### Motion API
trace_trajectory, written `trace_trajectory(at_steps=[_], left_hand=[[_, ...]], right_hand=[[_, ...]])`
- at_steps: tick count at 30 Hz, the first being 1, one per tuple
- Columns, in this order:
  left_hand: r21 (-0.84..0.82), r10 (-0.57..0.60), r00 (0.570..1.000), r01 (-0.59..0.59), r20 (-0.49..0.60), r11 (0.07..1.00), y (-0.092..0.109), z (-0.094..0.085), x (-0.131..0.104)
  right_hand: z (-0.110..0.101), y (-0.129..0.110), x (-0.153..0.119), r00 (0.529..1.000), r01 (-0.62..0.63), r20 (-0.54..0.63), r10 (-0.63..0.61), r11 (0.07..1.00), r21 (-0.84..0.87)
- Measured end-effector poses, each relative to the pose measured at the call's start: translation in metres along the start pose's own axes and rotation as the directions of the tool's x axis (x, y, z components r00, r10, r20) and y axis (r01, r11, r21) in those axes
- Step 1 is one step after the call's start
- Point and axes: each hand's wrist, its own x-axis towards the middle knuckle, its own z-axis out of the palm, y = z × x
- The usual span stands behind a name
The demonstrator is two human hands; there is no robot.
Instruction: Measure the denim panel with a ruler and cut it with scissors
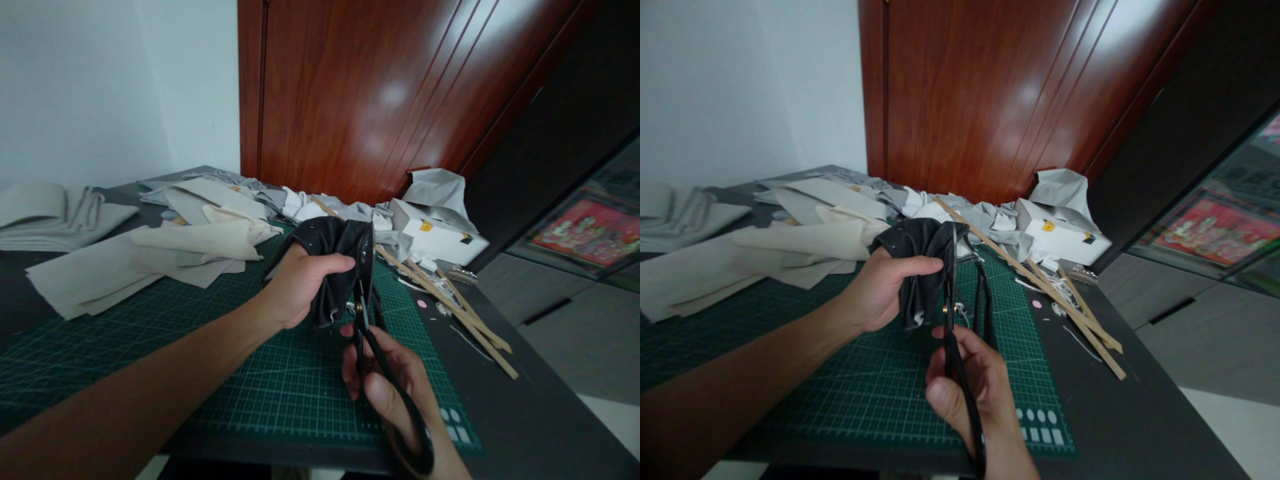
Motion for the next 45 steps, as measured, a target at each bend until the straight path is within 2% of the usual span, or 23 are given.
trace_trajectory(at_steps=[5,9,13,18,27,34,45], left_hand=[[0.066,0.143,0.989,-0.14,-0.029,0.988,-0.002,0.001,0.001],[0.111,0.261,0.963,-0.252,-0.071,0.961,-0.008,0.001,0.003],[0.067,0.346,0.932,-0.341,-0.11,0.938,-0.01,0.004,0.004],[0.031,0.352,0.923,-0.352,-0.152,0.936,-0.008,0.008,0.002],[0.062,0.392,0.899,-0.388,-0.196,0.92,-0.012,0.008,0.003],[0.074,0.349,0.921,-0.341,-0.175,0.937,-0.01,0.009,0.002],[0.107,0.335,0.931,-0.322,-0.148,0.941,-0.011,0.01,0.0]], right_hand=[[0.001,0.003,-0.001,1.0,0.011,-0.027,-0.011,1.0,-0.01],[0.004,0.005,-0.003,0.998,-0.004,-0.067,0.005,1.0,0.006],[0.009,0.005,-0.002,0.997,-0.035,-0.072,0.036,0.999,0.018],[0.015,0.006,0.002,0.996,-0.028,-0.084,0.029,1.0,0.01],[0.022,0.01,0.005,0.995,0.031,-0.097,-0.031,1.0,0.003],[0.019,0.013,0.004,0.99,0.023,-0.136,-0.025,1.0,-0.013],[0.022,0.012,0.003,0.983,0.008,-0.184,-0.01,1.0,-0.012]])
